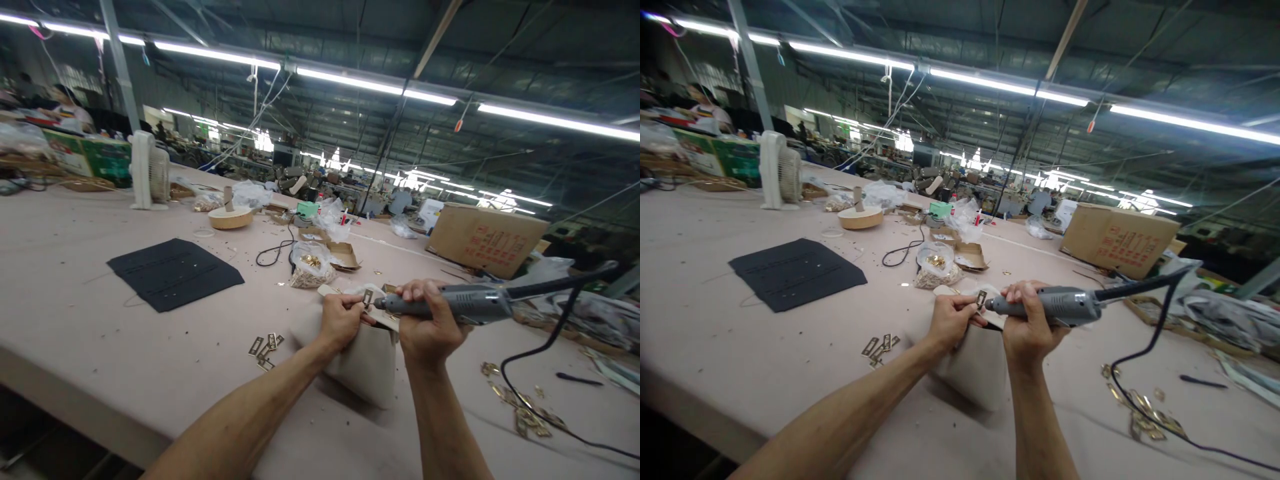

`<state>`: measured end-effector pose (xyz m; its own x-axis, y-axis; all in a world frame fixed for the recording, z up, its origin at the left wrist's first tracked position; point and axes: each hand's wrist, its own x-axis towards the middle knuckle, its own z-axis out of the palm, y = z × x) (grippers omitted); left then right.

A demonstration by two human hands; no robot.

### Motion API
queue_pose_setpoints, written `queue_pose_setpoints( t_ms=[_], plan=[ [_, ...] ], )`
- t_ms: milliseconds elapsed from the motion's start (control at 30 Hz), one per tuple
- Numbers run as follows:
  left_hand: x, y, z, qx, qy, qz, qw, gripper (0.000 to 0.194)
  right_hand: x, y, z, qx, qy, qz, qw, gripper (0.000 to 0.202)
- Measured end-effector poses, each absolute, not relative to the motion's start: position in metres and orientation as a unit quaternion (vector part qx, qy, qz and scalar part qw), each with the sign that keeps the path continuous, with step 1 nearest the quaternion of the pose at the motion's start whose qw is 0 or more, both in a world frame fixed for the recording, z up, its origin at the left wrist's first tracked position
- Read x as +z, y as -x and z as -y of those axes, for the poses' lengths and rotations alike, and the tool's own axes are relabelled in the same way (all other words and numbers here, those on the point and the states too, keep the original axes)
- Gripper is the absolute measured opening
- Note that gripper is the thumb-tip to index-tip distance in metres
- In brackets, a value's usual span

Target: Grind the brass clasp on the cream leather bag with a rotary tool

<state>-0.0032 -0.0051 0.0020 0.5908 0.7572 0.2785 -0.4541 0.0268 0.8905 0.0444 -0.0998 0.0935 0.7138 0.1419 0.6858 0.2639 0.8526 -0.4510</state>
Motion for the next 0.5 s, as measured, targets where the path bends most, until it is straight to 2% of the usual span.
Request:
queue_pose_setpoints(
  t_ms=[500],
  plan=[
    [0.000, 0.002, 0.003, 0.440, -0.567, -0.130, 0.684, 0.022, 0.078, -0.041, 0.092, -0.091, 0.292, 0.484, 0.820, 0.018]
  ],
)
